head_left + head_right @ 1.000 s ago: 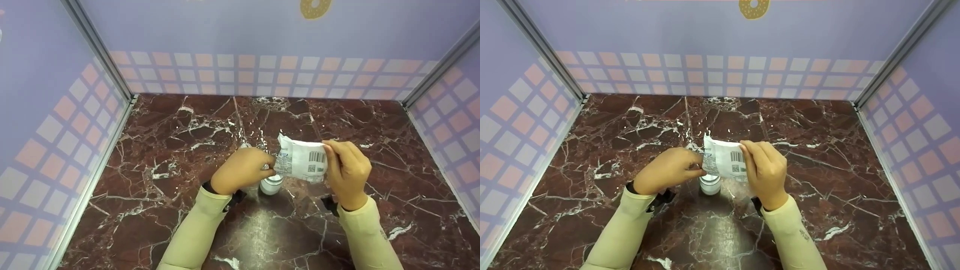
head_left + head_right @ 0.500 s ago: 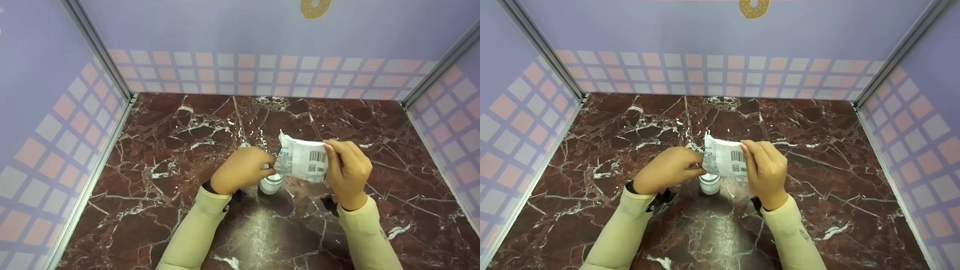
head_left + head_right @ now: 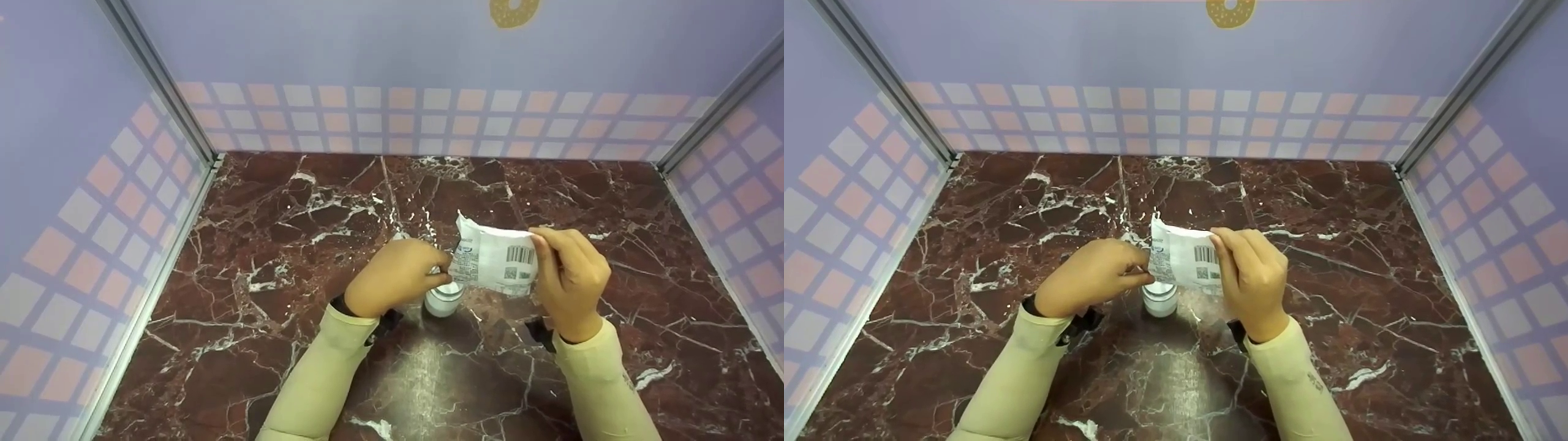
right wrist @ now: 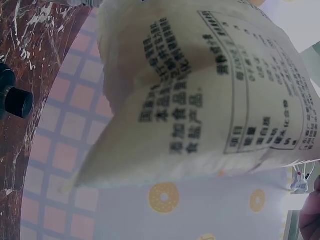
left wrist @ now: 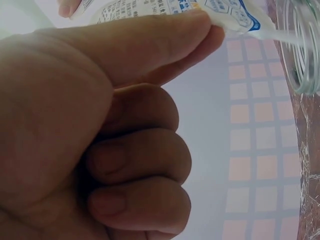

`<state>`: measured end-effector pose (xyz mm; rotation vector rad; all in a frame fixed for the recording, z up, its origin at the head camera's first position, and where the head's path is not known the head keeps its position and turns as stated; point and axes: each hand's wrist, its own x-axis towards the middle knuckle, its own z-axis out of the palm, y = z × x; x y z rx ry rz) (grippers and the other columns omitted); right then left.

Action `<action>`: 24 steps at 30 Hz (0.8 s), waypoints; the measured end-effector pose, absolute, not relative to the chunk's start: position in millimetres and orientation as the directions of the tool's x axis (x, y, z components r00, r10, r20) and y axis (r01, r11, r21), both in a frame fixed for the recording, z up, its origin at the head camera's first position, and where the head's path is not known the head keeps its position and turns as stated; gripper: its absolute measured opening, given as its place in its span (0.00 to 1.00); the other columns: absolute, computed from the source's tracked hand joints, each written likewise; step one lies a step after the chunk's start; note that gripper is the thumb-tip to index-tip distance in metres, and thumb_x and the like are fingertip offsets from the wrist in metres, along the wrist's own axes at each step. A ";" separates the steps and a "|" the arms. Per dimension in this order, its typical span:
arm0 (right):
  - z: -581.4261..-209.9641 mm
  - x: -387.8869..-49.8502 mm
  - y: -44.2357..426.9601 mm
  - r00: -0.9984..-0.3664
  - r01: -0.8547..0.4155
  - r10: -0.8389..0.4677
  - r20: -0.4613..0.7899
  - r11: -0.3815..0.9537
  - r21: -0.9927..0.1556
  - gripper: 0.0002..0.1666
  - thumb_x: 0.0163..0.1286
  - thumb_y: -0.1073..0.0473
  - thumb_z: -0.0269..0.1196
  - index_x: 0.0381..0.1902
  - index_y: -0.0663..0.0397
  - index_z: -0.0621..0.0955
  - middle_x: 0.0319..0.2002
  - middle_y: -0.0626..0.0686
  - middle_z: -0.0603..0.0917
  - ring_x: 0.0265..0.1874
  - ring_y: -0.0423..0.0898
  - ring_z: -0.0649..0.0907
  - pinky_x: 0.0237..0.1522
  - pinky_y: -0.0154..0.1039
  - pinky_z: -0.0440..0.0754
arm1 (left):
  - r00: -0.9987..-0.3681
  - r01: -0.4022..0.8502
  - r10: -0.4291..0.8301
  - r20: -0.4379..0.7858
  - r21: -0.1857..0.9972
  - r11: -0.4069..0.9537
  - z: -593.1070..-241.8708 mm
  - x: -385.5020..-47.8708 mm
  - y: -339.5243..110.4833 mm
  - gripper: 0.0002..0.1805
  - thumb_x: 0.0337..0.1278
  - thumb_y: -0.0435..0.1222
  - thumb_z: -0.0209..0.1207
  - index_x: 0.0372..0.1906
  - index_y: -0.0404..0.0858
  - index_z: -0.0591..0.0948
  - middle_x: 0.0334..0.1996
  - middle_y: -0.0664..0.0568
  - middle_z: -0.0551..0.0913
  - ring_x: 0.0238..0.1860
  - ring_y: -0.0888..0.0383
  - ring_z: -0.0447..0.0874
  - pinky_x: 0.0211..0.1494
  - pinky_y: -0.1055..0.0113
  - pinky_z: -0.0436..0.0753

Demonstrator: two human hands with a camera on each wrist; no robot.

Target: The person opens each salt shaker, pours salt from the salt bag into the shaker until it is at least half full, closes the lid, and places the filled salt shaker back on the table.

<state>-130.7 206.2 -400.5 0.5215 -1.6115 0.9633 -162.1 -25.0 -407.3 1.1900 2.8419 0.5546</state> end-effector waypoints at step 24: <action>-398.8 -129.5 210.4 -0.273 -0.763 0.153 0.950 0.566 -0.311 0.24 0.75 0.53 0.66 0.29 0.72 0.85 0.21 0.63 0.81 0.18 0.51 0.75 0.29 0.25 0.72 | -0.687 0.718 0.710 0.158 0.298 0.629 -405.5 -162.9 -24.6 0.12 0.69 0.48 0.65 0.33 0.46 0.87 0.29 0.59 0.87 0.26 0.61 0.80 0.34 0.63 0.81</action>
